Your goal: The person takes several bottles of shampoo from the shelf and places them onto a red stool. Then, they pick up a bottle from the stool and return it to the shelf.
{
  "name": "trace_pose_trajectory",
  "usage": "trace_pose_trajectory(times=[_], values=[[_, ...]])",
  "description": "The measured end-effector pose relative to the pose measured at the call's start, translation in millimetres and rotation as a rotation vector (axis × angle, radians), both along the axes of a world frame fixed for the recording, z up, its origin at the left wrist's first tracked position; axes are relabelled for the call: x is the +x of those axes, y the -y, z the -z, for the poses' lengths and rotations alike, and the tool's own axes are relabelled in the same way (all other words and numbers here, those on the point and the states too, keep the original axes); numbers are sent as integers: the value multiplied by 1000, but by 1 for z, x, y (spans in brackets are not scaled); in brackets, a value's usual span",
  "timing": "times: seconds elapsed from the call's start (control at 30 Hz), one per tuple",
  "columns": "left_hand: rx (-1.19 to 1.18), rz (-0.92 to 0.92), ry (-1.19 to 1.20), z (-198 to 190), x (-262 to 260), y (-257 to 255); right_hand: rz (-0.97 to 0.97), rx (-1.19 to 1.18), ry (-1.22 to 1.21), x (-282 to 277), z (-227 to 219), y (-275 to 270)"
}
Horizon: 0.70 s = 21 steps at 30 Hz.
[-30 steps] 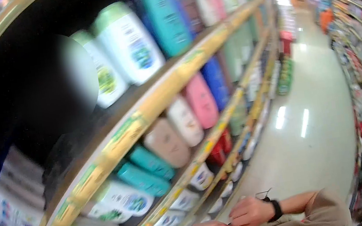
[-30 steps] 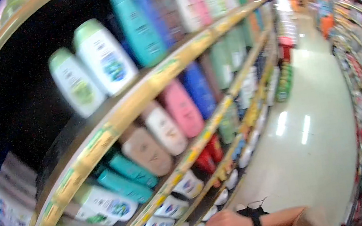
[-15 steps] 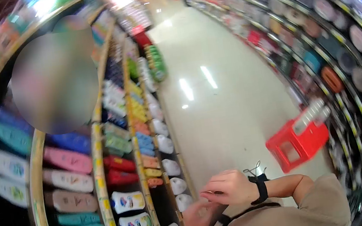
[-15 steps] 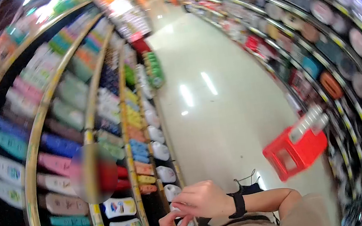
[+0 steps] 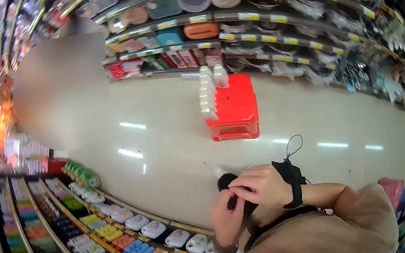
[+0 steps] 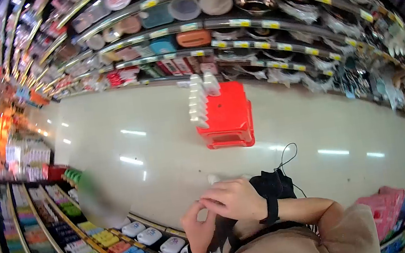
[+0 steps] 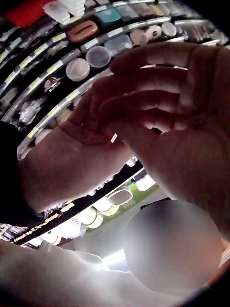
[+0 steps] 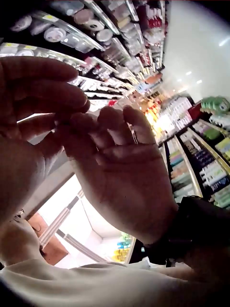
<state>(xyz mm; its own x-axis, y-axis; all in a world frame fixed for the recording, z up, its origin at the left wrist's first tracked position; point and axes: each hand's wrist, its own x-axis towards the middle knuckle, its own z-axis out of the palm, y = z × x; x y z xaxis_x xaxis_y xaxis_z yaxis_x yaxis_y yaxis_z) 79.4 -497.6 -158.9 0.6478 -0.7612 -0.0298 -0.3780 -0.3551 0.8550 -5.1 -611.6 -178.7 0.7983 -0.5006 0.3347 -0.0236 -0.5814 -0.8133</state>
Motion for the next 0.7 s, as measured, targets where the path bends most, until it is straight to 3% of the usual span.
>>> trace_pose_trajectory(times=[0.23,0.4,0.53,0.6,0.7], values=[[138,294,-46,41,34,75,174,51,-90,2,39,53],[188,412,-168,101,79,136,312,59,-215,37,76,107],[179,460,-229,167,124,195,365,59,-334,80,122,167],[181,374,-251,187,141,227,339,89,-351,104,142,204],[211,320,-409,230,161,260,401,-103,-389,144,194,256]])
